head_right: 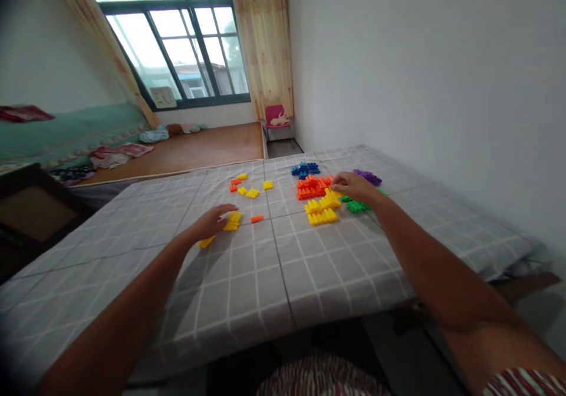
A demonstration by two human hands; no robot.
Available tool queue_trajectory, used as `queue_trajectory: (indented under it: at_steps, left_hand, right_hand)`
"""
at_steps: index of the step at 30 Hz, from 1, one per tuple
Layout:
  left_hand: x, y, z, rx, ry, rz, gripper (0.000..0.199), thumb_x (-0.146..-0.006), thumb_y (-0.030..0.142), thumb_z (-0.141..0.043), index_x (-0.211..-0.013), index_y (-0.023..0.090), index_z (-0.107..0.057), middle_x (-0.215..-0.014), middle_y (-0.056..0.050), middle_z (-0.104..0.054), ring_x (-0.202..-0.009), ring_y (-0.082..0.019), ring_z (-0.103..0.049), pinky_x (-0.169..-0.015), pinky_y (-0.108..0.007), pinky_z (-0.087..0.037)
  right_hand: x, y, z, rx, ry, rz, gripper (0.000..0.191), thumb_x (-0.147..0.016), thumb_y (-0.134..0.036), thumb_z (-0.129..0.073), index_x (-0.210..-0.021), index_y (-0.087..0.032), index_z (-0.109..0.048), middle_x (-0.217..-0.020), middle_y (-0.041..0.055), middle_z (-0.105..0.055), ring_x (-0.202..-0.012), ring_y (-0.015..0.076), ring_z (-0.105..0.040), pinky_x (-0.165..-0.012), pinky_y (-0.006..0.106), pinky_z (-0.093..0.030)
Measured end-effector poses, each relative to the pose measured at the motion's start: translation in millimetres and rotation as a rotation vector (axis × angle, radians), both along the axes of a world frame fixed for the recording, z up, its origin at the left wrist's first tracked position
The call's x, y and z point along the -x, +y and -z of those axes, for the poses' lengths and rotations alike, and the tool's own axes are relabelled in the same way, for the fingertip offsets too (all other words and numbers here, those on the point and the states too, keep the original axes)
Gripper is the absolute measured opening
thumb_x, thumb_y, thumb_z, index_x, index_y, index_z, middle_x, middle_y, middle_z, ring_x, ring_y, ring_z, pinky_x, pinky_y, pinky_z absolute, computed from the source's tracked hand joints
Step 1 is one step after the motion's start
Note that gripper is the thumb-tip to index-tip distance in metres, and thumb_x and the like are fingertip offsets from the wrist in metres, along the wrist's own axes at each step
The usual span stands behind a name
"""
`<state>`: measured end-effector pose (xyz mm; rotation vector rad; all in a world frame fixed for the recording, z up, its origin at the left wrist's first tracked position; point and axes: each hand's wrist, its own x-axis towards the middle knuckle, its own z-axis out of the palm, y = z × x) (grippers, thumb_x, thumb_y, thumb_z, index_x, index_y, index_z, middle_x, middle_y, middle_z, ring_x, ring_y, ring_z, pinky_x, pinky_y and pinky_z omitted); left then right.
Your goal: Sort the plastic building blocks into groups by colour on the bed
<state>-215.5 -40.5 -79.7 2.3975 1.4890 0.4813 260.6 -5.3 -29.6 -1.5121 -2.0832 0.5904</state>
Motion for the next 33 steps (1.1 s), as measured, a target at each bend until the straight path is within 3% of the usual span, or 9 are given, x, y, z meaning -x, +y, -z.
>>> queue_trajectory:
  at_steps: [2, 5, 13, 17, 21, 25, 29, 33]
  left_hand:
    - [-7.6, 8.7, -4.0, 0.053, 0.066, 0.061, 0.059, -0.071, 0.012, -0.046, -0.128, 0.019, -0.058, -0.140, -0.008, -0.053, -0.131, -0.021, -0.046, -0.112, -0.041, -0.034]
    - [-15.2, 20.8, -8.8, 0.140, 0.156, 0.076, 0.061, -0.068, 0.011, -0.048, -0.127, 0.022, -0.059, -0.139, -0.005, -0.054, -0.131, -0.021, -0.046, -0.114, -0.040, -0.032]
    - [-22.6, 25.2, -25.6, 0.255, 0.349, -0.098, 0.052, -0.072, 0.014, -0.054, -0.123, 0.024, -0.063, -0.129, -0.004, -0.062, -0.114, -0.021, -0.059, -0.099, -0.029, -0.045]
    - [-21.3, 21.9, -27.3, 0.228, 0.384, -0.155, 0.050, -0.078, 0.023, -0.055, -0.128, 0.023, -0.059, -0.122, -0.006, -0.065, -0.105, -0.021, -0.063, -0.090, -0.028, -0.049]
    - [-29.6, 19.1, -27.6, 0.063, 0.414, -0.197, 0.051, -0.079, 0.029, -0.057, -0.129, 0.022, -0.058, -0.120, -0.010, -0.063, -0.104, -0.023, -0.063, -0.092, -0.033, -0.048]
    - [-71.6, 12.3, -29.5, -0.064, 0.226, -0.123, 0.047, -0.082, 0.032, -0.056, -0.128, 0.022, -0.058, -0.117, -0.008, -0.063, -0.099, -0.020, -0.063, -0.093, -0.033, -0.048]
    - [-136.6, 4.6, -21.7, -0.066, -0.012, -0.032, 0.040, -0.083, 0.032, -0.056, -0.121, 0.019, -0.062, -0.106, -0.008, -0.064, -0.084, -0.016, -0.063, -0.084, -0.030, -0.052]
    - [-188.7, 0.1, -0.3, -0.053, -0.107, -0.066, 0.035, -0.082, 0.033, -0.060, -0.112, 0.017, -0.065, -0.106, -0.009, -0.060, -0.079, -0.014, -0.062, -0.083, -0.030, -0.052]
  right_hand:
    - [-12.3, -4.7, 9.0, -0.005, -0.053, -0.015, 0.025, -0.084, -0.036, -0.054, -0.091, -0.017, -0.067, -0.085, 0.0064, -0.070, -0.080, 0.0182, -0.063, -0.066, 0.027, -0.047]
    - [-6.2, -7.6, 20.6, -0.080, -0.066, -0.083, 0.022, -0.083, -0.034, -0.056, -0.089, -0.017, -0.068, -0.087, 0.0050, -0.071, -0.078, 0.0172, -0.063, -0.067, 0.026, -0.046]
    - [38.7, -16.4, 40.6, -0.207, -0.076, -0.090, 0.016, -0.079, -0.032, -0.065, -0.086, -0.018, -0.066, -0.087, 0.0041, -0.071, -0.074, 0.0160, -0.064, -0.066, 0.025, -0.045]
    - [42.9, -21.0, 45.3, -0.277, -0.133, -0.058, 0.016, -0.081, -0.034, -0.063, -0.087, -0.019, -0.065, -0.088, 0.0047, -0.071, -0.077, 0.0170, -0.064, -0.067, 0.026, -0.044]
    - [39.9, -23.0, 43.8, -0.338, -0.178, 0.041, 0.021, -0.084, -0.040, -0.059, -0.086, -0.020, -0.066, -0.091, 0.0047, -0.071, -0.077, 0.0171, -0.063, -0.064, 0.026, -0.042]
    - [34.3, -23.5, 41.1, -0.366, -0.119, 0.035, 0.025, -0.087, -0.042, -0.056, -0.082, -0.020, -0.066, -0.085, 0.0036, -0.070, -0.072, 0.0161, -0.061, -0.063, 0.027, -0.041]
    - [27.7, -24.8, 45.6, -0.383, -0.082, -0.152, 0.024, -0.079, -0.042, -0.068, -0.089, -0.021, -0.069, -0.093, 0.0041, -0.072, -0.085, 0.0199, -0.063, -0.076, 0.031, -0.045]
    - [20.5, -26.0, 53.4, -0.427, -0.182, -0.352, 0.030, -0.072, -0.040, -0.075, -0.096, -0.023, -0.071, -0.101, 0.0058, -0.071, -0.096, 0.0243, -0.061, -0.086, 0.037, -0.044]
